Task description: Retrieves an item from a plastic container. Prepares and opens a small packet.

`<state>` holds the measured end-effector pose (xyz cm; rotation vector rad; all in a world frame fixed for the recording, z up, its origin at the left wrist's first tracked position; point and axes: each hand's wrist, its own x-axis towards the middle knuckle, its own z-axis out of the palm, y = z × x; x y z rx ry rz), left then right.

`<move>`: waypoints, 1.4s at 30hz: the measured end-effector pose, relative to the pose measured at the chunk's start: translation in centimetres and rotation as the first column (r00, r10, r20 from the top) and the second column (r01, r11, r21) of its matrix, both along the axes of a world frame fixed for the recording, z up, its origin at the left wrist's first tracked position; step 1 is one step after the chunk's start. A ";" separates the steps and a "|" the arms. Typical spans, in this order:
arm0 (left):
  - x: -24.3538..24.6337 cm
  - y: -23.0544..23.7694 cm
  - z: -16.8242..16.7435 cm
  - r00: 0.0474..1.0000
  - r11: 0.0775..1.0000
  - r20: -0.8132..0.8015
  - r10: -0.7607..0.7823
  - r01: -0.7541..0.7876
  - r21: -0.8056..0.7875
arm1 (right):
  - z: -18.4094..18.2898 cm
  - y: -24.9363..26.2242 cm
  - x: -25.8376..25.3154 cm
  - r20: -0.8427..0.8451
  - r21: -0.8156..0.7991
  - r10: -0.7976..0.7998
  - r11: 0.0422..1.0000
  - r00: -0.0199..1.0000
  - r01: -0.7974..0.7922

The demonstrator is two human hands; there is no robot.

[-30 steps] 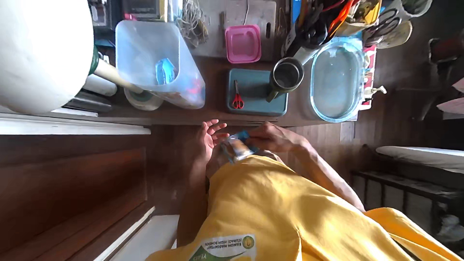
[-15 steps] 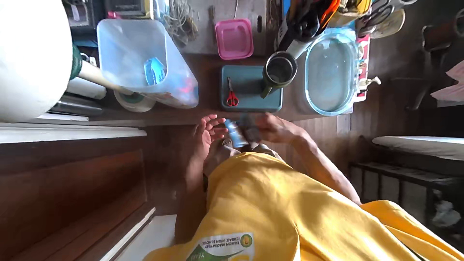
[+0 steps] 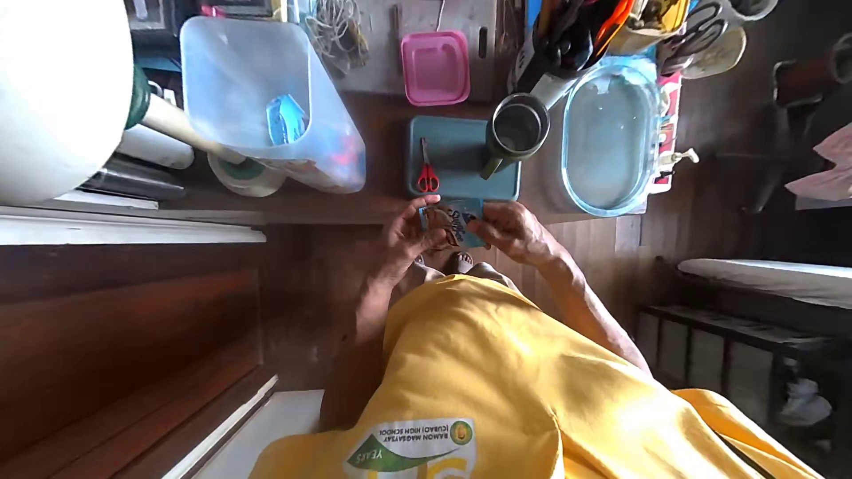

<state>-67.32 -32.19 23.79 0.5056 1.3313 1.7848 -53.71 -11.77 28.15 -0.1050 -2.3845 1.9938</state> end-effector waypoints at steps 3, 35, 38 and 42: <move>0.2 0.2 -0.1 0.995 0.997 0.068 0.072 -0.072 0.005 | -0.3 0.0 0.6 -0.019 -0.037 -0.005 0.999 1.000 0.004; -1.7 4.5 9.5 0.723 0.926 -0.593 -0.354 0.181 -0.332 | 0.0 3.8 -0.8 -0.176 -0.333 0.106 0.929 0.979 -0.160; -1.4 4.5 9.7 0.714 0.938 -0.617 -0.332 0.180 -0.296 | -0.2 3.9 -0.8 -0.221 -0.391 0.101 0.902 0.970 -0.183; -1.0 4.6 9.9 0.694 0.939 -0.640 -0.330 0.173 -0.296 | 0.2 4.0 -0.3 -0.240 -0.382 0.097 0.905 0.966 -0.186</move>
